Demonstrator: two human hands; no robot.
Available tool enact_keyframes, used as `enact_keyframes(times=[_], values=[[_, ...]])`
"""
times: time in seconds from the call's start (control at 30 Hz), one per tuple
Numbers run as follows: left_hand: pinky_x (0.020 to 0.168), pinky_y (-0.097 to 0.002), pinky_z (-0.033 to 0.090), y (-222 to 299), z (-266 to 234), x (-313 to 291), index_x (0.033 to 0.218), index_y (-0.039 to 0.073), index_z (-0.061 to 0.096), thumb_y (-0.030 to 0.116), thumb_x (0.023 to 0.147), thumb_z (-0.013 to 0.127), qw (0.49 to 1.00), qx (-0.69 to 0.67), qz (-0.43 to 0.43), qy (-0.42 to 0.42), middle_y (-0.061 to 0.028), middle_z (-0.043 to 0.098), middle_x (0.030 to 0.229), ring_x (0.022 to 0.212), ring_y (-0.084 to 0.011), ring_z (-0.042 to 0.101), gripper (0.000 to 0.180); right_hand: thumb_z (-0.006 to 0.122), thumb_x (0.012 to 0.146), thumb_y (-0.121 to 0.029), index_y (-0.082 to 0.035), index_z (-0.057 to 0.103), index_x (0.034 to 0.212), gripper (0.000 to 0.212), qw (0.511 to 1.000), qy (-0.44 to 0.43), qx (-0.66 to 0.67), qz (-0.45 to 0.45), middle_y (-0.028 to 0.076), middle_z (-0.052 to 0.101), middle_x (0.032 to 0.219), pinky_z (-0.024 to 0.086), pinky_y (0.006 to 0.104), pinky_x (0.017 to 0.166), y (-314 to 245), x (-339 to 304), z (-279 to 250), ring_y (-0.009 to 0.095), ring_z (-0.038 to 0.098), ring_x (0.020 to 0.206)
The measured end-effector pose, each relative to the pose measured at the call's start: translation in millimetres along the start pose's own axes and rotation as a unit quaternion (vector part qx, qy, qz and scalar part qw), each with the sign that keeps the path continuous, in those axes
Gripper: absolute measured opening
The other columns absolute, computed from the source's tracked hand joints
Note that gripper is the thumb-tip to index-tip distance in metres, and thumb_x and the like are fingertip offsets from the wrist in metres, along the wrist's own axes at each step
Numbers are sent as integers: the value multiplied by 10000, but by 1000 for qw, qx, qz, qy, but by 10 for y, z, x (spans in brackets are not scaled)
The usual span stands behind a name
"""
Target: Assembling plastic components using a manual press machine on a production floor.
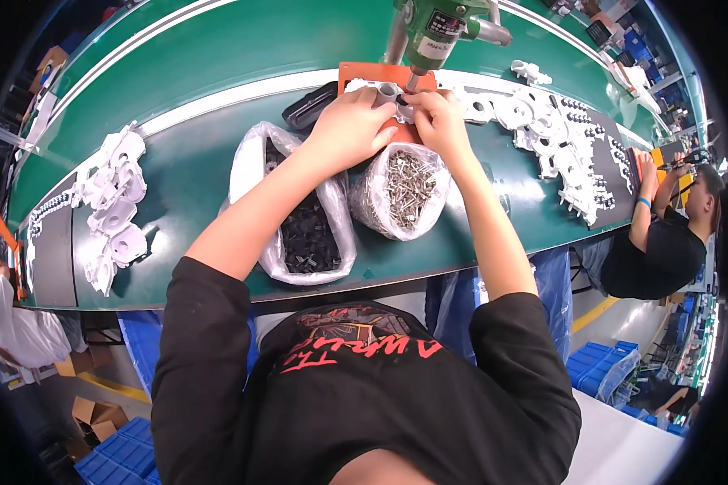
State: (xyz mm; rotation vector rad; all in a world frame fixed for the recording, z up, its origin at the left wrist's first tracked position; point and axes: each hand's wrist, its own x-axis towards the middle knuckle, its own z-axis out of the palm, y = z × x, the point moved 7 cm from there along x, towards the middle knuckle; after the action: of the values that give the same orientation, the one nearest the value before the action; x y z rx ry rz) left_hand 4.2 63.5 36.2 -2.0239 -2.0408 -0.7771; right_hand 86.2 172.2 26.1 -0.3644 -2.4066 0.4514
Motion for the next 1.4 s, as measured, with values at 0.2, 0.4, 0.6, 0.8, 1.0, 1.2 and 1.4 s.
enact_keyframes(times=[0.2,0.4,0.6,0.8,1.0,1.2,1.4], values=[[822,-402,471,-23,-26,-62,1016,87,598,269,803,616,1000,18,6,18,-159,542,1055,964,-320,561,282,546,843,-153,-84,627,1123,299,991,-116,62,-27,160,499,1278,346,419,988,-19,-72,-79,359,421,1169],[850,-405,452,1,-86,-82,974,78,617,259,796,618,999,-12,-20,28,-150,537,1066,986,-319,546,254,616,819,-228,-45,629,1091,329,960,-111,94,240,98,596,1194,450,291,868,1284,661,-585,208,607,988],[881,-401,426,-16,-15,-3,928,84,629,249,772,630,998,-30,8,60,-139,545,1044,987,-316,542,227,456,923,-419,-70,579,1045,390,652,16,755,-75,66,624,835,470,331,717,1129,2421,-1142,193,569,733],[873,-411,428,37,-63,-42,943,89,623,246,781,625,998,-9,-6,54,-132,545,1050,999,-310,536,226,448,919,-428,-80,560,903,366,833,56,537,124,50,560,734,368,295,431,241,2657,-1796,141,465,513],[869,-413,430,-24,-46,-61,956,86,616,262,786,620,999,9,-13,29,-142,544,1049,992,-318,539,245,581,808,-429,-91,620,782,342,903,-395,92,-140,46,498,540,432,350,648,-1013,479,-1333,230,537,581],[870,-427,416,-109,-127,43,1106,45,533,302,794,626,992,-68,-102,-37,-177,551,1101,1031,-347,520,415,660,753,-382,-64,663,850,332,940,-332,15,-73,60,548,541,459,346,564,-1054,136,-1236,205,537,471],[1010,-544,250,-499,107,228,1121,81,526,407,762,643,995,-19,-90,-32,-132,500,1210,1206,-294,406,498,399,940,-467,-124,567,967,383,770,165,600,146,-13,567,725,424,260,584,-568,1211,-1956,115,524,645]])
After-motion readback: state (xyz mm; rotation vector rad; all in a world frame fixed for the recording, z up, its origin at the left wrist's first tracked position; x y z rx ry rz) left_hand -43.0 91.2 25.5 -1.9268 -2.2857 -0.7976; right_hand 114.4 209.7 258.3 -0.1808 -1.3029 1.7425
